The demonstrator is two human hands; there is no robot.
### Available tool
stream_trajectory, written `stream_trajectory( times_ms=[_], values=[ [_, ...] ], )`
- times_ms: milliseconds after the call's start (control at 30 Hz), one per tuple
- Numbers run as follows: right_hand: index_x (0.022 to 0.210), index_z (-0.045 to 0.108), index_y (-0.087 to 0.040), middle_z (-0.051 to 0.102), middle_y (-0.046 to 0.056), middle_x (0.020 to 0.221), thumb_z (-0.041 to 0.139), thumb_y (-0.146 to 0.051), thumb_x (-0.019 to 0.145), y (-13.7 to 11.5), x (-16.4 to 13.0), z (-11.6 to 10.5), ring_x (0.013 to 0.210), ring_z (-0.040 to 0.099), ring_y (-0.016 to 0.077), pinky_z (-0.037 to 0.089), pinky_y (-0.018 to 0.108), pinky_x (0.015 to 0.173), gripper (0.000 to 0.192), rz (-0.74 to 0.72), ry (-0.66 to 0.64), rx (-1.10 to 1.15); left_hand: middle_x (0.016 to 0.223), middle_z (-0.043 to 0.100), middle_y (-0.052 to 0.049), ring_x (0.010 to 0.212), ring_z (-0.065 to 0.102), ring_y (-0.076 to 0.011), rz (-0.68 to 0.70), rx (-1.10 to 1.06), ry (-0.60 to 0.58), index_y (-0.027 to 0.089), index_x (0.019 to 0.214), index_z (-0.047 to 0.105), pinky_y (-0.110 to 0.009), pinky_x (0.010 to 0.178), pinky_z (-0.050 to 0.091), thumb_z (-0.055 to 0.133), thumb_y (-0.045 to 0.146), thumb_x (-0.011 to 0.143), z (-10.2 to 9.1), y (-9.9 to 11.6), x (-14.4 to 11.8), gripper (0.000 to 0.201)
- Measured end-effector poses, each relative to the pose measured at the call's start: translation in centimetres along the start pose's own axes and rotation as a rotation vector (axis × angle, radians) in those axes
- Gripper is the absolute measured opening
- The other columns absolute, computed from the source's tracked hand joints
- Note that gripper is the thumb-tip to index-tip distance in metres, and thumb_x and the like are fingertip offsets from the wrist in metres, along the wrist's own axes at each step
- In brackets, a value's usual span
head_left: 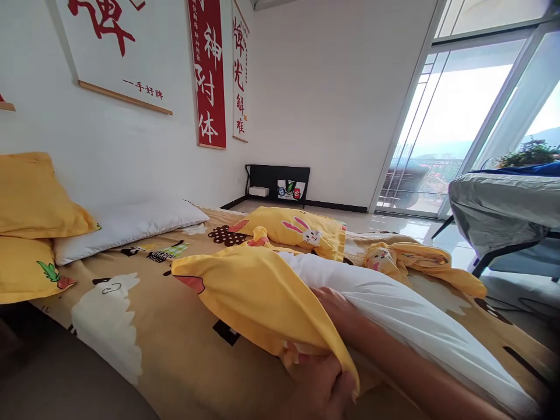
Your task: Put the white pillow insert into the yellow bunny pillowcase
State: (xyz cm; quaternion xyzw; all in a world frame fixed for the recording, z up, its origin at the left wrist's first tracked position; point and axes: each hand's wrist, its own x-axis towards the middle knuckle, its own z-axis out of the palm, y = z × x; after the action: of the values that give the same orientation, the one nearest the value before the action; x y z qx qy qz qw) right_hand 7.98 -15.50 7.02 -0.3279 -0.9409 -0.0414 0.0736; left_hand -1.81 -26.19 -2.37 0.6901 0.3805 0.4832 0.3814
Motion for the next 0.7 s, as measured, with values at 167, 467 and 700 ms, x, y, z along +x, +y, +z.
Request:
stream_trajectory(
  times_ms=[167,467,700],
  values=[
    [0.078,0.06,-0.021,0.058,0.003,0.081,0.049,-0.013,0.086,1.8,-4.3,3.0,0.072,0.047,0.0134,0.024,0.026,0.057,0.015,-0.239,0.184,-0.291,0.075,0.064,-0.007,0.071,0.06,-0.0201,-0.207,0.003,0.546,0.019,0.08,0.062,-0.03,0.064,0.047,0.052,0.064,0.082,-8.2,-4.8,-4.8,0.046],
    [0.072,0.055,-0.019,0.054,0.002,0.075,0.064,-0.014,0.071,-0.1,-3.9,3.3,0.069,0.043,0.0142,0.024,0.028,0.058,0.01,-0.362,0.36,-0.327,0.076,0.062,-0.006,0.056,0.059,-0.0183,-0.394,-0.273,0.717,0.016,0.095,0.055,-0.025,0.043,0.04,0.061,0.075,0.066,-13.0,-9.2,-3.8,0.066],
    [0.082,0.062,-0.02,0.061,0.003,0.085,0.056,-0.023,0.078,-0.1,-3.5,1.4,0.068,0.051,0.0134,0.024,0.026,0.057,0.007,-0.119,0.133,-0.194,0.073,0.058,-0.005,0.071,0.054,-0.0172,-0.219,-0.229,0.702,0.015,0.08,0.061,-0.026,0.063,0.045,0.055,0.072,0.076,-9.7,-8.3,-4.2,0.058]
  ],
)
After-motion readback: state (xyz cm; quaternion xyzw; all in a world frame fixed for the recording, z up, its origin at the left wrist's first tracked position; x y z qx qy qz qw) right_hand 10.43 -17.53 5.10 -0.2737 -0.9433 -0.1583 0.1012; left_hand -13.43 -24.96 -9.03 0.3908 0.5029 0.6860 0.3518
